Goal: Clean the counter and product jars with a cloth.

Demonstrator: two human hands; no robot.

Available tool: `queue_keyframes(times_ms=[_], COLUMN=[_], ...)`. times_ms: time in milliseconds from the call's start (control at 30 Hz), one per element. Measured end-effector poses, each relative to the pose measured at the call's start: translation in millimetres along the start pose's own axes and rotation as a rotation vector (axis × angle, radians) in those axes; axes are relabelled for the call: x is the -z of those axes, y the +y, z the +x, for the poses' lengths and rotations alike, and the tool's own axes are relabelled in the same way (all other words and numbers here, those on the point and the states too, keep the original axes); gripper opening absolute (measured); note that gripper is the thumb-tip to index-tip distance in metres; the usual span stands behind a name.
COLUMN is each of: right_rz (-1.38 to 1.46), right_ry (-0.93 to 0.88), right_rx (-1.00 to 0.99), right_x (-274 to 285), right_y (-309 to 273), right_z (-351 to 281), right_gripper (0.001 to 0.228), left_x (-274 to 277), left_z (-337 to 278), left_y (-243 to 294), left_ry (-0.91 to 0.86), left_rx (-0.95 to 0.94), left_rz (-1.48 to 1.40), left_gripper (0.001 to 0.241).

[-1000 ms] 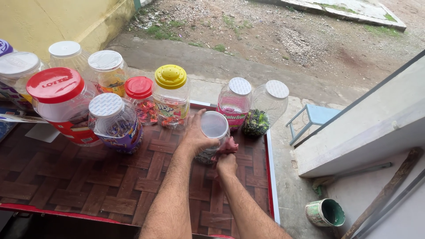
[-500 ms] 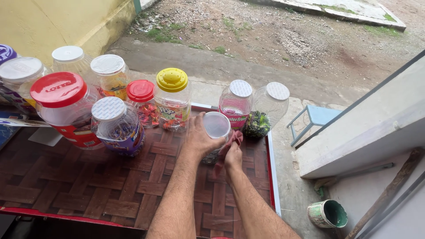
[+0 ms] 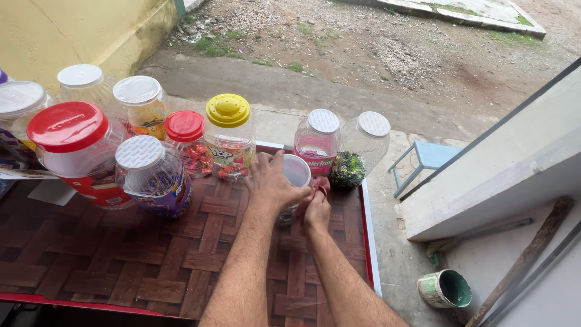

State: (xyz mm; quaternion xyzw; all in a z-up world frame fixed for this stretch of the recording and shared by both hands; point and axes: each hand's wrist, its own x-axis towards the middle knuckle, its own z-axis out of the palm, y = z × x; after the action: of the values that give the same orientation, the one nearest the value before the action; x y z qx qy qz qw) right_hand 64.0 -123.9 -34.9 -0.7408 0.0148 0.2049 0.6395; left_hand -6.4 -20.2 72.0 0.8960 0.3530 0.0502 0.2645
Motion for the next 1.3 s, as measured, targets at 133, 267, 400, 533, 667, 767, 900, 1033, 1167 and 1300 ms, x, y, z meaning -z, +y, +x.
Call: queue_keyframes(times_ms=[133,267,400,533,667,767,900,1033,1167,1300], right_rz=[0.111,0.164,0.255,0.584,0.173,0.349,0.637,0.108,-0.281,-0.128], right_ry=[-0.045,-0.038,-0.246,-0.327,-0.337,-0.372,-0.356,-0.290,-0.190,0.004], right_rx=[-0.250,-0.014,0.299,0.063,-0.225,-0.220,-0.189,-0.264,-0.347,-0.262], right_x=[8,7,7,12,27,17,11,27,34,23], right_y=[-8,-38,-29,-9,21,-27,-29,33,66,29], right_z=[-7,2,25,8,31,9,14,39,48,28], right_gripper=[0.059,0.046,0.046,0.051,0.050,0.047,0.043,0.060,0.077,0.064], left_x=[4,-2,-33,-9,-5,-7,-8,-7,-14,-10], left_z=[10,5,17,-2,-3,0,-3,-8,-13,-13], left_y=[6,8,-8,-4,-3,-7,-7,0,6,13], left_ry=[-0.163,-0.134,0.040,0.036,0.035,0.060,0.099,0.241,0.194,-0.009], left_rx=[-0.108,-0.102,-0.162,-0.215,-0.266,-0.311,-0.348,-0.336,0.011,0.250], left_rz=[0.113,-0.001,-0.019,-0.008,-0.066,-0.097,-0.111,-0.158,-0.094,-0.301], left_gripper=[0.118,0.103,0.088,0.064,0.034,0.031,0.039,0.093,0.107,0.082])
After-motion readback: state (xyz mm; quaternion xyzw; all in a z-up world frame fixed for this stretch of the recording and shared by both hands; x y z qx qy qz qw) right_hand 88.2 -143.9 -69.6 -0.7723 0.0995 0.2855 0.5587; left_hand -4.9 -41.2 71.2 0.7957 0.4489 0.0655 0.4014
